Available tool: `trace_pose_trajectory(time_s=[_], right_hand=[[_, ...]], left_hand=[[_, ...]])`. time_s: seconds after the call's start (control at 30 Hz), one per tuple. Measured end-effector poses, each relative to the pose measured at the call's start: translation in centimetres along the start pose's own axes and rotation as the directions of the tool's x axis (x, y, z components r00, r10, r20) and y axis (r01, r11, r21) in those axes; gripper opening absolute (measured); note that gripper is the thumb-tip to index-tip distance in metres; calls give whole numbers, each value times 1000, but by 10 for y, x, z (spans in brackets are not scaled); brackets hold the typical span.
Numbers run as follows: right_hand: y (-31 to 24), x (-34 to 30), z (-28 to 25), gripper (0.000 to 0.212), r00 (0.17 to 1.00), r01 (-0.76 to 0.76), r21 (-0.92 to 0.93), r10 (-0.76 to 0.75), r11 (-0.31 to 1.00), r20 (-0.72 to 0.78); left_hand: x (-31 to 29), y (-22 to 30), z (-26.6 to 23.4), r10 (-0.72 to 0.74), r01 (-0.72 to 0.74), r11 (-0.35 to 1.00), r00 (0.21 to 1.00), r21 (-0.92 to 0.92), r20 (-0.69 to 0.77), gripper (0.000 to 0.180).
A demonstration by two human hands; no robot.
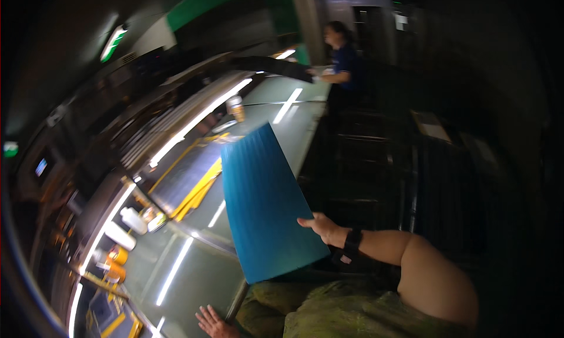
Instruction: Inspecting and handling solar panels at a production workstation.
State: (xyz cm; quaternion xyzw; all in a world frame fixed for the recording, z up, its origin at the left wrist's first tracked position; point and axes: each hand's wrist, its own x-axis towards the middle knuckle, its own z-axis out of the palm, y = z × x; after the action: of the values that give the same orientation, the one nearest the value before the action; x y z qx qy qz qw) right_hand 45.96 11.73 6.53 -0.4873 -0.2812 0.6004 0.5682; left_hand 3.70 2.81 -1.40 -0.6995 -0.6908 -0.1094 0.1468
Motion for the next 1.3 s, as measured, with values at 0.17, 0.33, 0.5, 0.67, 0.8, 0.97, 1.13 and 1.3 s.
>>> trace_pose_trajectory(time_s=[0.17, 0.33, 0.5, 0.67, 0.8, 0.97, 1.13, 1.3], right_hand=[[-66, -80, -68, 28, 813, 454, -109, -461, 884, -356], [-120, -213, -168, 31, 322, 414, -689, -804, 595, -501], [-147, -354, -213, 33, -78, -82, -901, -904, 426, -420], [-112, -418, -228, 29, -113, -426, -808, -910, 407, -398], [-78, -423, -246, 28, -88, -539, -726, -886, 427, -456], [-77, -407, -240, 23, -66, -483, -729, -851, 485, -521], [-70, -402, -260, 23, -27, -507, -698, -818, 507, -575], [-73, -393, -246, 21, 17, -528, -689, -805, 496, -593]], left_hand=[[-3, 1, -9, 46, -35, 987, 996, 158, -70, 61], [2, 0, -11, 110, -99, 990, 987, 96, -117, 53], [-1, 5, -19, 90, -89, 996, 982, 16, -167, 47], [2, 7, -22, 81, -70, 995, 981, 69, -177, 49], [2, 4, -15, 82, -67, 994, 982, 92, -172, 47], [0, 4, -19, 84, -61, 990, 980, 128, -182, 47], [0, 4, -20, 81, -64, 993, 978, 96, -194, 46], [1, 1, -16, 90, -69, 992, 974, 105, -208, 45]])
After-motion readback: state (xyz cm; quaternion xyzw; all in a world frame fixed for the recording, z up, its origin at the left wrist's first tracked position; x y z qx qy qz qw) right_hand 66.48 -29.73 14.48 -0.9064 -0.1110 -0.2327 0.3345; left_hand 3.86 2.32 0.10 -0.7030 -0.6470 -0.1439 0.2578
